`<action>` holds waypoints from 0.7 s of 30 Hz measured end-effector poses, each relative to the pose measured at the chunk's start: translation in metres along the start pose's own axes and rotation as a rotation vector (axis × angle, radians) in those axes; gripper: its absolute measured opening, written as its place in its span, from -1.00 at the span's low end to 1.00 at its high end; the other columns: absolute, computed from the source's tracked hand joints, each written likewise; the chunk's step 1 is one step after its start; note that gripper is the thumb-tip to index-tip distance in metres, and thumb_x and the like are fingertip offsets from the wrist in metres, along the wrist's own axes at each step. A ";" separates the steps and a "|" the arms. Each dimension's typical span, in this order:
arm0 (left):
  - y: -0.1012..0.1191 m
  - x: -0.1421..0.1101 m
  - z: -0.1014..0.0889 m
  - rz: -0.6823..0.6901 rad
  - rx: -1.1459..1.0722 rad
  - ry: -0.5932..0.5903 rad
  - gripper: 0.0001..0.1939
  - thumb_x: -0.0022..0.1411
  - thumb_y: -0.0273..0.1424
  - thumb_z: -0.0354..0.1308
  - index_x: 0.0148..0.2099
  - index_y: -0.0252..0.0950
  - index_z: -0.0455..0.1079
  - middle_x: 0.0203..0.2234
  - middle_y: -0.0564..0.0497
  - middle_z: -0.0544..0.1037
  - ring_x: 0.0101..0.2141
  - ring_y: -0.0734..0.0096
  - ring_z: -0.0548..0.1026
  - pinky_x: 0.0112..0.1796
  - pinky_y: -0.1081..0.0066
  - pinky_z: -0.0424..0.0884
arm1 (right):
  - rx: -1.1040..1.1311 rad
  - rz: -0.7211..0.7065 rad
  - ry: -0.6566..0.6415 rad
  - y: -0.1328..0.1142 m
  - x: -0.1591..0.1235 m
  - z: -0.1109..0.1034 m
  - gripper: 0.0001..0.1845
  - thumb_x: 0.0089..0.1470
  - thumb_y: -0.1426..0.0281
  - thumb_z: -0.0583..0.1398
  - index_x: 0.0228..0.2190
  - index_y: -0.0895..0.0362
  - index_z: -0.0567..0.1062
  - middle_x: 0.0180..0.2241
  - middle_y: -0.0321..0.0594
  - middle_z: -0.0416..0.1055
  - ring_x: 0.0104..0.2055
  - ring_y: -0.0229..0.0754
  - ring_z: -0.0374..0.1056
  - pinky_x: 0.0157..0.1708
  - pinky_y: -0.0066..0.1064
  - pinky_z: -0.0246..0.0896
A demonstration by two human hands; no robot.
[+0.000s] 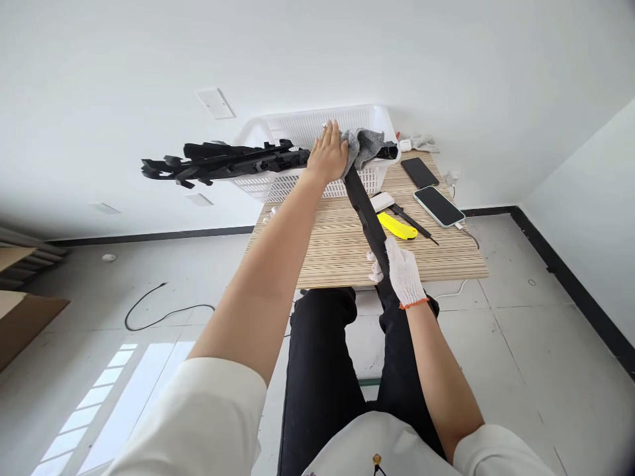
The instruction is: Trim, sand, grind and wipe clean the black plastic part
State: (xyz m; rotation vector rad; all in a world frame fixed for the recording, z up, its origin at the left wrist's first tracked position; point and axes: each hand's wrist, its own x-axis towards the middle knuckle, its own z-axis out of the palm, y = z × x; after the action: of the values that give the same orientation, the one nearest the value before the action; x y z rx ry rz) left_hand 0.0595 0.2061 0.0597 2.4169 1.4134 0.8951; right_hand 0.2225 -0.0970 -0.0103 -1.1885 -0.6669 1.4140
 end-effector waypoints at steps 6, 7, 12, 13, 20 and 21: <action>0.021 -0.038 -0.002 0.073 0.082 0.052 -0.28 0.43 0.00 -0.13 0.42 -0.37 0.09 0.45 -0.31 0.08 0.46 0.03 -0.04 0.42 -0.13 -0.16 | -0.005 -0.018 -0.003 0.004 0.000 -0.003 -0.39 0.13 -0.13 0.19 -0.44 0.21 0.56 -0.55 -0.13 0.52 -0.69 -0.32 0.27 -0.66 -0.45 0.35; 0.030 -0.047 -0.003 0.077 0.119 0.054 -0.28 0.43 0.00 -0.12 0.41 -0.41 0.10 0.44 -0.34 0.10 0.46 0.01 -0.03 0.42 -0.12 -0.15 | -0.005 -0.026 -0.002 0.005 0.000 -0.004 -0.39 0.14 -0.13 0.19 -0.43 0.20 0.56 -0.52 -0.11 0.55 -0.69 -0.32 0.28 -0.67 -0.45 0.35; 0.076 -0.097 0.006 0.139 0.228 0.038 -0.29 0.44 -0.09 -0.12 0.39 -0.55 0.09 0.40 -0.41 0.16 0.45 -0.06 -0.01 0.41 -0.06 -0.07 | -0.083 -0.042 0.016 0.005 0.004 -0.005 -0.38 0.21 -0.09 0.12 -0.45 0.21 0.56 -0.53 -0.08 0.56 -0.69 -0.29 0.31 -0.66 -0.42 0.40; 0.083 -0.108 0.010 0.148 0.237 0.043 -0.30 0.44 -0.12 -0.12 0.39 -0.55 0.09 0.40 -0.41 0.16 0.45 -0.05 0.00 0.41 -0.04 -0.05 | -0.104 -0.046 0.021 0.005 0.004 -0.005 -0.39 0.22 -0.08 0.11 -0.45 0.21 0.56 -0.55 -0.09 0.55 -0.68 -0.28 0.32 -0.66 -0.42 0.41; 0.115 -0.179 0.036 0.196 0.250 -0.005 -0.29 0.46 -0.14 -0.13 0.39 -0.64 0.05 0.37 -0.47 0.19 0.45 -0.08 0.00 0.40 -0.03 0.01 | -0.153 -0.111 0.037 0.007 0.002 -0.004 -0.44 0.21 -0.06 0.14 -0.49 0.16 0.53 -0.64 -0.18 0.49 -0.65 -0.22 0.39 -0.64 -0.44 0.41; 0.117 -0.185 0.039 0.198 0.241 -0.006 -0.30 0.47 -0.14 -0.14 0.39 -0.63 0.05 0.37 -0.47 0.19 0.45 -0.07 0.01 0.40 -0.03 0.02 | -0.158 -0.104 0.039 0.007 0.002 -0.004 -0.45 0.20 -0.07 0.15 -0.49 0.15 0.52 -0.64 -0.19 0.49 -0.66 -0.22 0.39 -0.65 -0.44 0.40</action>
State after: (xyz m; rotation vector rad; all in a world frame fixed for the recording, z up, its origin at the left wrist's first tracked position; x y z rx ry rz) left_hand 0.1008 -0.0063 0.0081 2.7749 1.3681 0.7976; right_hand 0.2242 -0.0975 -0.0183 -1.2827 -0.8138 1.2661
